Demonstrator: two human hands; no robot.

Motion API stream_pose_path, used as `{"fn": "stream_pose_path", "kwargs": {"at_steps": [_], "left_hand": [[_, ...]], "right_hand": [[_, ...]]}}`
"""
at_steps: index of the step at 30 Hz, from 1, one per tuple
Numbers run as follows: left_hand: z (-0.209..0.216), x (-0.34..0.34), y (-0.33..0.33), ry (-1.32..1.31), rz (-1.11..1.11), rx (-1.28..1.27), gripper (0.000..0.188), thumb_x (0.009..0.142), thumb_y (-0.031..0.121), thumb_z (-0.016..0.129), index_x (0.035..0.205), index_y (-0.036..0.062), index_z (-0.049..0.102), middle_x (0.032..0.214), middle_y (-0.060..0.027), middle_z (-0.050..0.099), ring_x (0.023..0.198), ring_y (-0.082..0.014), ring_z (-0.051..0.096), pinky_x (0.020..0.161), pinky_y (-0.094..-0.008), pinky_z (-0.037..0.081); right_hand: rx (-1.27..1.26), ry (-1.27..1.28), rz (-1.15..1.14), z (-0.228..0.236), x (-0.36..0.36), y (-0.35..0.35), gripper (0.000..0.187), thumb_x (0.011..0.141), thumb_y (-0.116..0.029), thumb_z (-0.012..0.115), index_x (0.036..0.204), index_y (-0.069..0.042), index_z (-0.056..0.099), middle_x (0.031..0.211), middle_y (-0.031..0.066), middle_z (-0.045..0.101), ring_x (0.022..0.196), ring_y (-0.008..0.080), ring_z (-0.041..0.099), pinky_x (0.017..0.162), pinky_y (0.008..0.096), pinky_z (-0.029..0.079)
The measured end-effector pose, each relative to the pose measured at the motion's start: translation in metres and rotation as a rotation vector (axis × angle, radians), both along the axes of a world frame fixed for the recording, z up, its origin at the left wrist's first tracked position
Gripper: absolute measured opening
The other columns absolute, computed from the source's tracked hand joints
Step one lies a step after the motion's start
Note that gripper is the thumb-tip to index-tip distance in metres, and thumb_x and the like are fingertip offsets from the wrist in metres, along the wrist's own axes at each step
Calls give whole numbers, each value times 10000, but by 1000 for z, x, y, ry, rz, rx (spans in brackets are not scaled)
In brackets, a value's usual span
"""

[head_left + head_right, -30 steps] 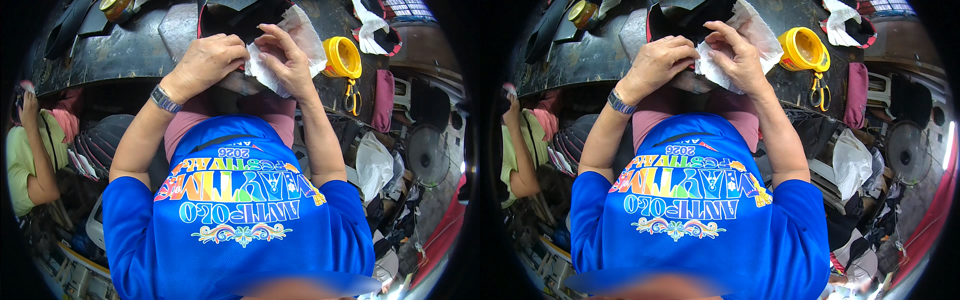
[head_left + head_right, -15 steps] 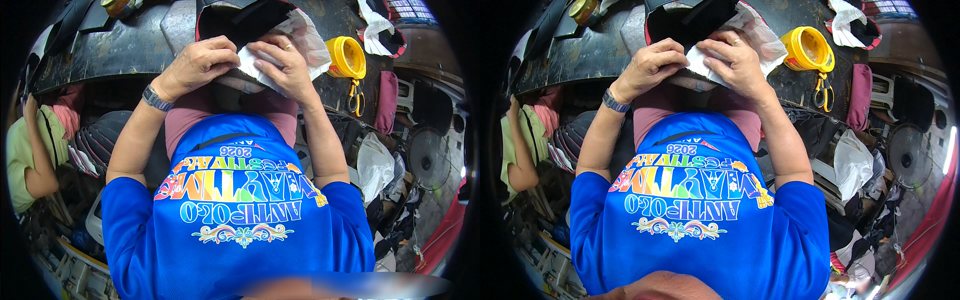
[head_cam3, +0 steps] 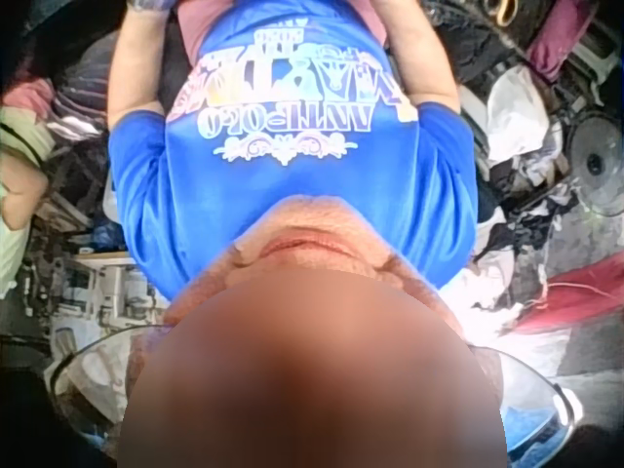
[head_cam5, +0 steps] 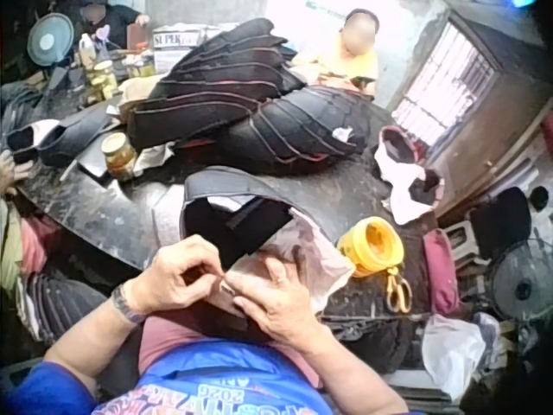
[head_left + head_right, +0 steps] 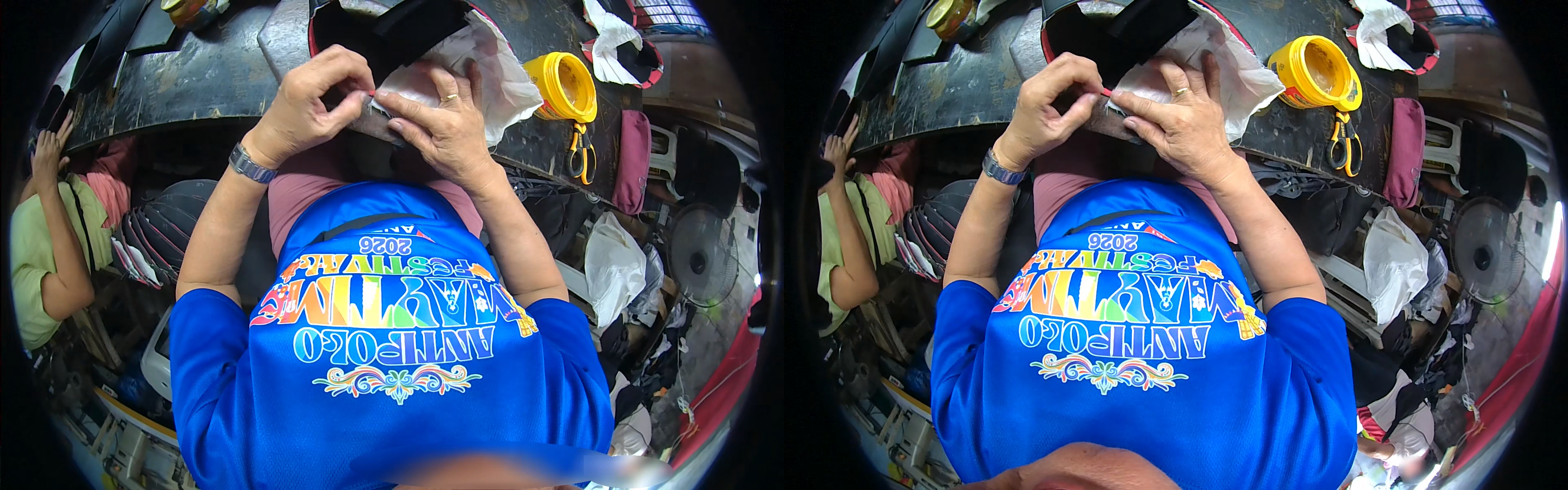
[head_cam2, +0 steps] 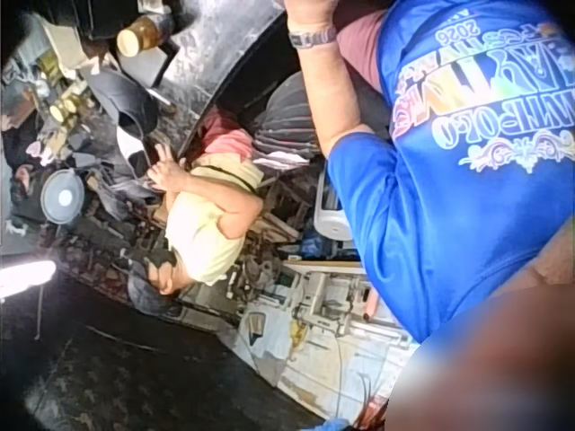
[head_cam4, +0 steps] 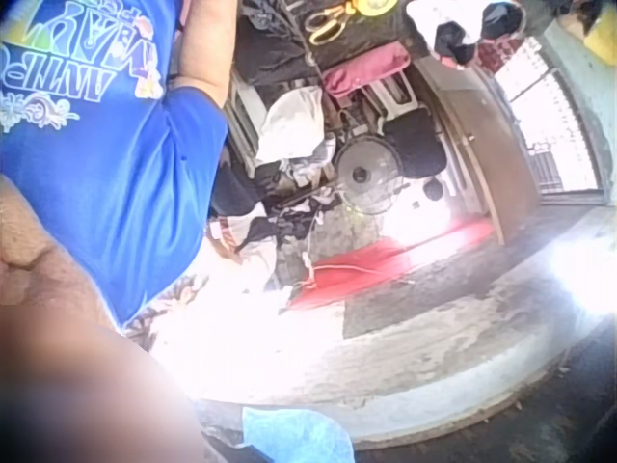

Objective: The person sits at a low workbench and repairs a black slip-on shoe with red trim. They cut a white fabric patch with scissors, tuck it into the shoe's interior, and repeatedly apply a yellow paste from a small container using a cloth to the inner lining and edges.

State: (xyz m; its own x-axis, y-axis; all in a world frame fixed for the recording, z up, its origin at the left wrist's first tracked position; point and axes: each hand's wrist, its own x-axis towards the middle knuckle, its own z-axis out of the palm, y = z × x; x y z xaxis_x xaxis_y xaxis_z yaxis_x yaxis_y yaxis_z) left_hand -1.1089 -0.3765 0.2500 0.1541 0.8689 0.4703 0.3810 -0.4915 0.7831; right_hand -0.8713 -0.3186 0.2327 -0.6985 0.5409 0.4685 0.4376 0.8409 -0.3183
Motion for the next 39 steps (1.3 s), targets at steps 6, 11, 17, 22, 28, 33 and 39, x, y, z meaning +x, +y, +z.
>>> {"fn": "stream_pose_path", "kwargs": {"at_steps": [6, 11, 17, 22, 28, 33, 39], "left_hand": [[-6, 1, 5, 13, 90, 1, 245, 891, -20, 667, 1128, 35, 698, 1002, -74, 651, 821, -147, 681, 733, -260, 555], [-6, 4, 4, 70, 116, -34, 286, 895, -12, 665, 1172, 51, 699, 1003, -86, 658, 814, -166, 698, 738, -274, 573], [-5, 5, 6, 45, 140, -28, 284, 896, -10, 670, 1173, 43, 698, 1014, -98, 663, 828, -180, 708, 745, -281, 581], [-4, 4, 2, 95, 234, 183, 267, 881, -34, 690, 1137, 37, 713, 1018, -95, 661, 854, -190, 706, 745, -288, 582], [-5, -1, 3, 120, 528, 351, 329, 806, 4, 832, 1108, 116, 768, 1276, -71, 534, 1044, -196, 603, 903, -332, 526], [-3, -9, 13, 114, 507, 214, 285, 853, 48, 812, 1124, 121, 766, 1360, -100, 476, 1166, -234, 585, 978, -359, 508], [-7, -7, 9, -181, 362, 100, 478, 923, 41, 737, 1379, 33, 592, 1475, -123, 437, 1152, -182, 611, 958, -322, 530]], "right_hand": [[80, -91, 68, 2, 8, -3, 319, 796, -391, 821, 1109, -328, 806, 1329, 91, 580, 1268, 305, 527, 1210, 589, 219], [-434, 392, 304, 15, 23, 1, 268, 905, -284, 745, 1068, -76, 788, 1302, 181, 539, 1217, 308, 537, 1063, 411, 423], [-5, -41, -184, 7, 3, -13, 471, 912, -434, 717, 1257, -113, 710, 1275, 192, 549, 1207, 380, 518, 1038, 462, 431], [102, -125, -123, 3, -3, -23, 459, 835, -453, 755, 1251, -262, 719, 1325, 118, 522, 1194, 357, 482, 1052, 541, 386], [73, 201, 135, 54, 18, -22, 426, 770, -353, 859, 1123, -126, 785, 1216, 144, 633, 1084, 318, 609, 936, 452, 505], [151, 198, -260, 88, 29, 28, 896, 761, -85, 780, 1571, -135, 400, 1344, 194, 551, 1219, 421, 533, 1026, 512, 439], [-258, 223, -175, 68, 20, 43, 889, 793, 127, 507, 1617, -126, 292, 1356, 318, 592, 1064, 497, 657, 948, 505, 539]]}}
